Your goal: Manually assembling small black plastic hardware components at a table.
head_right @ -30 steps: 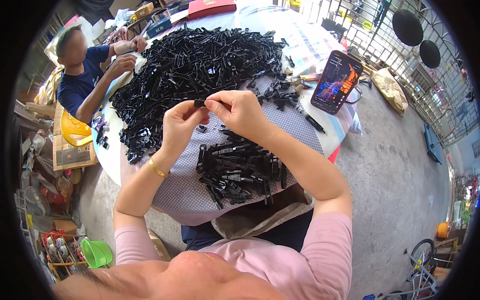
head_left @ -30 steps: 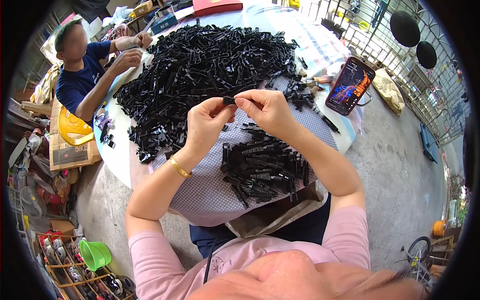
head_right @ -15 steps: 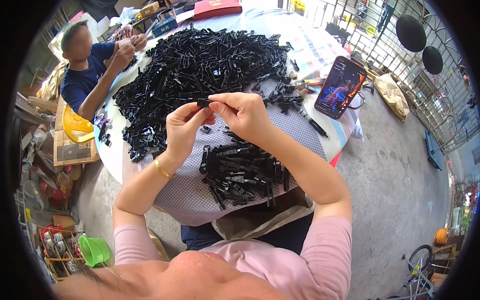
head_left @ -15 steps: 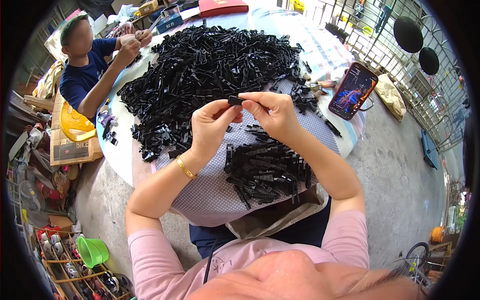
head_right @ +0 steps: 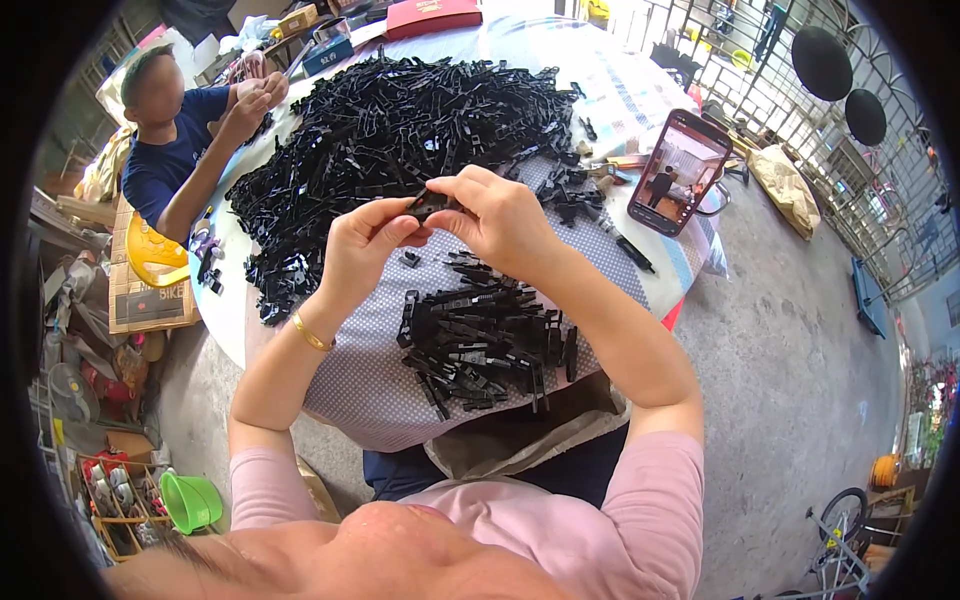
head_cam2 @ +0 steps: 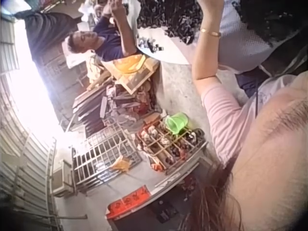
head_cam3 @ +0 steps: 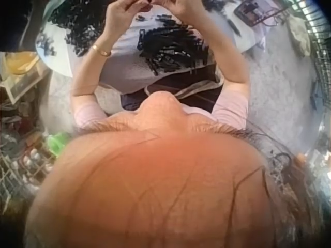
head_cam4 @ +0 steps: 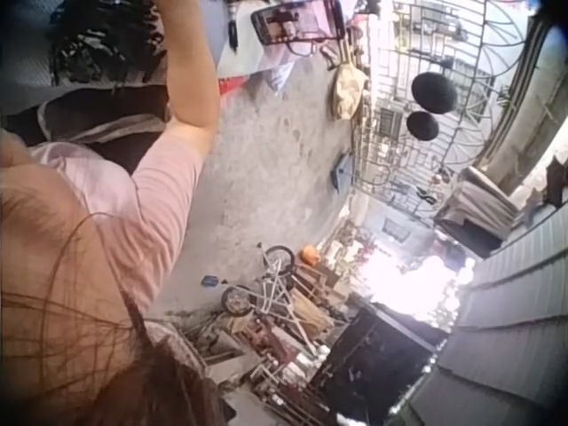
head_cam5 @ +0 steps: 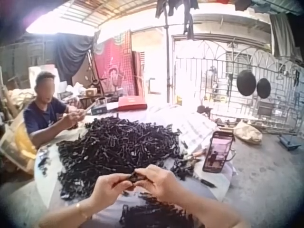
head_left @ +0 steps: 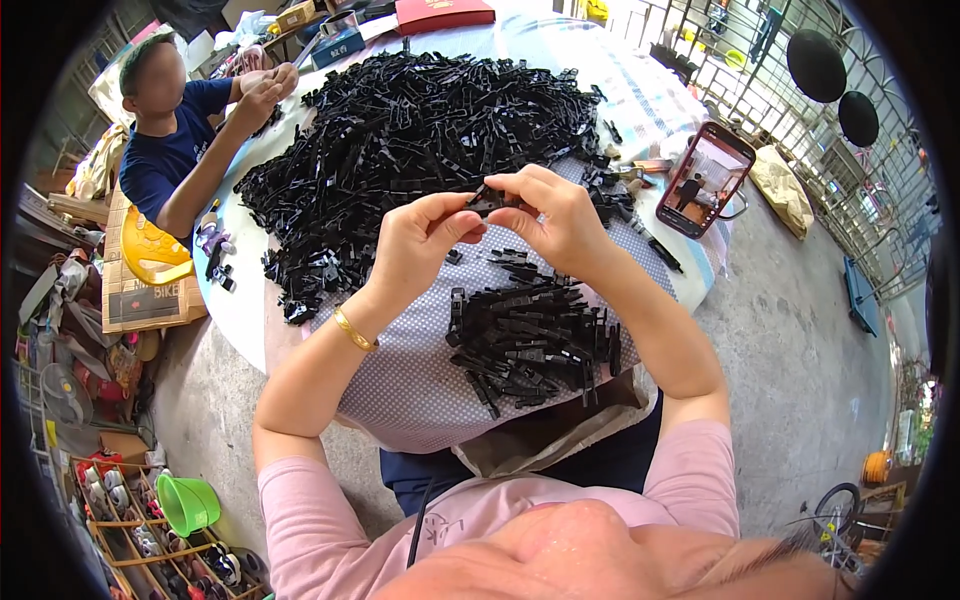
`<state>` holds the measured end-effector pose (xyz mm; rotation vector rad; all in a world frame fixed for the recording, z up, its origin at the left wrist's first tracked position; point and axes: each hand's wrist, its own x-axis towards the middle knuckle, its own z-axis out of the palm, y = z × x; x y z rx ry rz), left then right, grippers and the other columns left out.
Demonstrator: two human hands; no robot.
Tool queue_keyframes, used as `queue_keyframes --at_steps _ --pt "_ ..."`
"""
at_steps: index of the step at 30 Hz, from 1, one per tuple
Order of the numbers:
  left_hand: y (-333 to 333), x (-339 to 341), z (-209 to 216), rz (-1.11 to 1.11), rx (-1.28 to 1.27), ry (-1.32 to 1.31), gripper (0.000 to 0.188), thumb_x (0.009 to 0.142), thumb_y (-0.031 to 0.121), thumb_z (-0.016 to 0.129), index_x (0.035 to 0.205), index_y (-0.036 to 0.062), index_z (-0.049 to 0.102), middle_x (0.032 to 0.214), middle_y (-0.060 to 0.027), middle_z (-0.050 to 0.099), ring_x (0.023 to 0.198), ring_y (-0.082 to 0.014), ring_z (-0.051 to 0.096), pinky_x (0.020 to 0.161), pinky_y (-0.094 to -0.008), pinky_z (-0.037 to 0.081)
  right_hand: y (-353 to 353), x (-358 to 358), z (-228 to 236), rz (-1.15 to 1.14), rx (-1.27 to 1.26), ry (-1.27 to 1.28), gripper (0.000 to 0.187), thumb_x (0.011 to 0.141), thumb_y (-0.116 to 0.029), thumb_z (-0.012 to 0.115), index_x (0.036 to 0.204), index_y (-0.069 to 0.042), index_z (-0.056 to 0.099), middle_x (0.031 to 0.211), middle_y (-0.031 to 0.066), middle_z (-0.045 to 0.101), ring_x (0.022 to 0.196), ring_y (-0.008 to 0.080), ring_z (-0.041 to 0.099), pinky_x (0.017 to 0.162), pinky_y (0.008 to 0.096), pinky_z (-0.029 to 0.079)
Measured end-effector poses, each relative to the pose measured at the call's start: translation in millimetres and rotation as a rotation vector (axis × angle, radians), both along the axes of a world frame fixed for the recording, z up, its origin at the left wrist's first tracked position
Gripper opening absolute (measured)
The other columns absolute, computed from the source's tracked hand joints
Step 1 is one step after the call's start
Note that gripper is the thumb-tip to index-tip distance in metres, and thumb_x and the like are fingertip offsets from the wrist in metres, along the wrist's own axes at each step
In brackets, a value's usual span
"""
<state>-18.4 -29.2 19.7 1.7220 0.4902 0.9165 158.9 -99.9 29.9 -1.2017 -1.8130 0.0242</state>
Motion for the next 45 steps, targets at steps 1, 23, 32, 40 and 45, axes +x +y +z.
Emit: queue_keyframes --at_steps 1,23,32,40,45 --pt "-1 -1 1 0.002 0.000 0.000 0.018 0.087 0.006 0.056 0.100 -0.0061 0.060 0.083 -0.0105 0.066 0.075 -0.0156 0.066 0.069 -0.0249 0.054 1 -2 -2 0.002 0.000 0.000 0.031 0.079 -0.023 0.066 0.101 -0.002 0.060 0.081 0.0106 0.058 0.066 0.0247 0.060 0.058 0.0307 0.049" --pt "-6 -11 15 -0.290 0.300 0.106 0.024 0.073 0.005 0.071 0.096 0.0021 0.065 0.094 -0.0068 0.064 0.085 -0.0138 0.061 0.075 -0.0260 0.050 20 41 -3 0.438 -0.387 0.654 0.060 0.089 -0.056 0.039 0.105 -0.001 0.058 0.092 0.0078 0.063 0.082 0.0156 0.062 0.074 0.0278 0.051" --pt "-16 -3 14 -0.602 0.496 0.132 0.050 0.090 0.046 0.042 0.102 0.0039 0.066 0.107 -0.0116 0.061 0.095 -0.0234 0.050 0.088 -0.0356 0.038 46 34 -38 -0.169 -0.051 -0.299 0.032 0.079 -0.011 0.059 0.110 -0.004 0.059 0.110 0.0115 0.056 0.097 0.0307 0.053 0.086 0.0358 0.044" --pt "1 3 0 -0.092 0.214 0.219 0.016 0.077 0.010 0.068 0.089 -0.0008 0.065 0.085 -0.0071 0.061 0.072 -0.0118 0.059 0.065 -0.0239 0.047 45 21 -42 -0.114 -0.206 -0.218 0.019 0.076 -0.020 0.063 0.088 -0.005 0.062 0.087 0.0126 0.061 0.082 0.0309 0.060 0.073 0.0383 0.048" --pt "12 7 -20 0.174 0.670 0.411 0.022 0.069 0.000 0.065 0.091 0.0032 0.064 0.088 -0.0096 0.056 0.075 -0.0247 0.059 0.068 -0.0316 0.049 48 11 -48 -0.030 -0.167 -0.108 0.015 0.075 -0.014 0.062 0.085 -0.003 0.062 0.083 0.0132 0.062 0.080 0.0304 0.060 0.071 0.0368 0.049"
